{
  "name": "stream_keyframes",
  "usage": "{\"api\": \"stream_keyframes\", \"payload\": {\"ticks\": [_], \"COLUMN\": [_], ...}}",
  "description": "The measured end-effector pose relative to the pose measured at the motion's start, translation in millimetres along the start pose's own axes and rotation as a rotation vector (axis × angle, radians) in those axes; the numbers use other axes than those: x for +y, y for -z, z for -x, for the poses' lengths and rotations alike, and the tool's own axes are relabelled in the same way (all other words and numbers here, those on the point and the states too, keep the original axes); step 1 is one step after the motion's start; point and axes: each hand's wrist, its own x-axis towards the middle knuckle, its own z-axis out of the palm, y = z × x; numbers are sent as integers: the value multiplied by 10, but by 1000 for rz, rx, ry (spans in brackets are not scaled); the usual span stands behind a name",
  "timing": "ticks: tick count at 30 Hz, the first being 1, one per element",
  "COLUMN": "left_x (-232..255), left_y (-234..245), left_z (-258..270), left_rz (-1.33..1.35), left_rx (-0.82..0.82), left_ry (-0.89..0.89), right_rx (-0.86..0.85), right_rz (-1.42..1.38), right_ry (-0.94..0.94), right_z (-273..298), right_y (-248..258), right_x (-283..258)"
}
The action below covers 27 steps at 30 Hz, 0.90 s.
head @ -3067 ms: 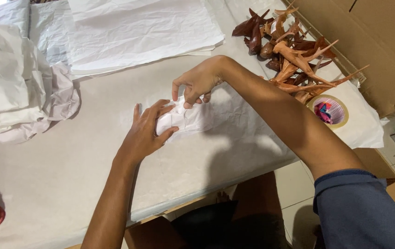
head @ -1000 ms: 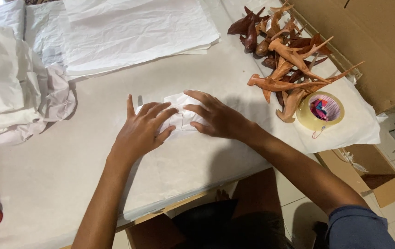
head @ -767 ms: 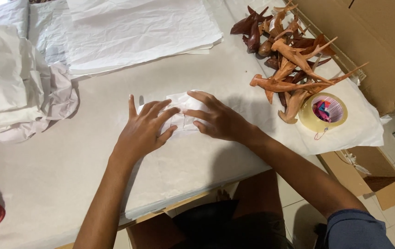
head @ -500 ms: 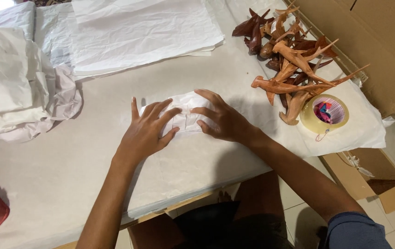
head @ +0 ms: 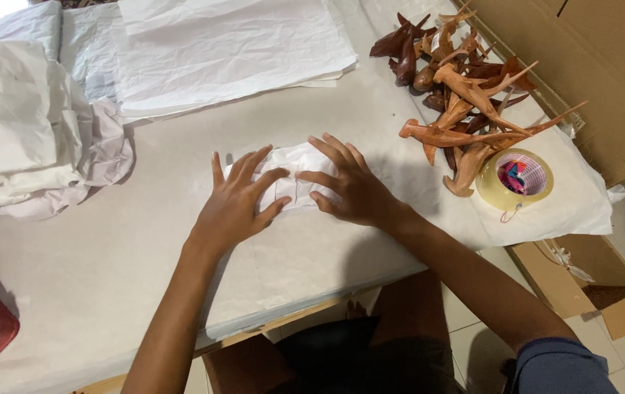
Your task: The person is wrapping small wooden shark figurines in white tissue paper and securing the wrap with adhesive tape from a dispenser.
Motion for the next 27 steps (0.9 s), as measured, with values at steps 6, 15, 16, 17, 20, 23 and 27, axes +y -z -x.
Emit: {"api": "stream_keyframes", "payload": {"ticks": [6, 15, 16, 17, 20, 23, 27], "left_x": [80, 26, -26, -76, -112, -131, -70], "left_y": [148, 554, 499, 445, 355, 320, 428], "left_z": [-20, 255, 247, 240, 231, 205, 252], "left_rz": [101, 511, 510, 514, 599, 707, 839], "left_rx": [8, -140, -136, -161, -146, -89, -158], "left_ry": [38, 978, 979, 989, 1008, 997, 980], "right_rx": [44, -253, -253, -245, -231, -202, -218], "right_rz": [-255, -867, -867, -889, -954, -1018, -1051], "right_ry": [-31, -999, -995, -1012, -999, -940, -918], "right_z": [29, -194, -164, -134, -208, -286, -97], "right_y": [-76, 355, 207, 61, 129, 299, 44], "right_x": [46, -31, 116, 262, 153, 20, 365]}}
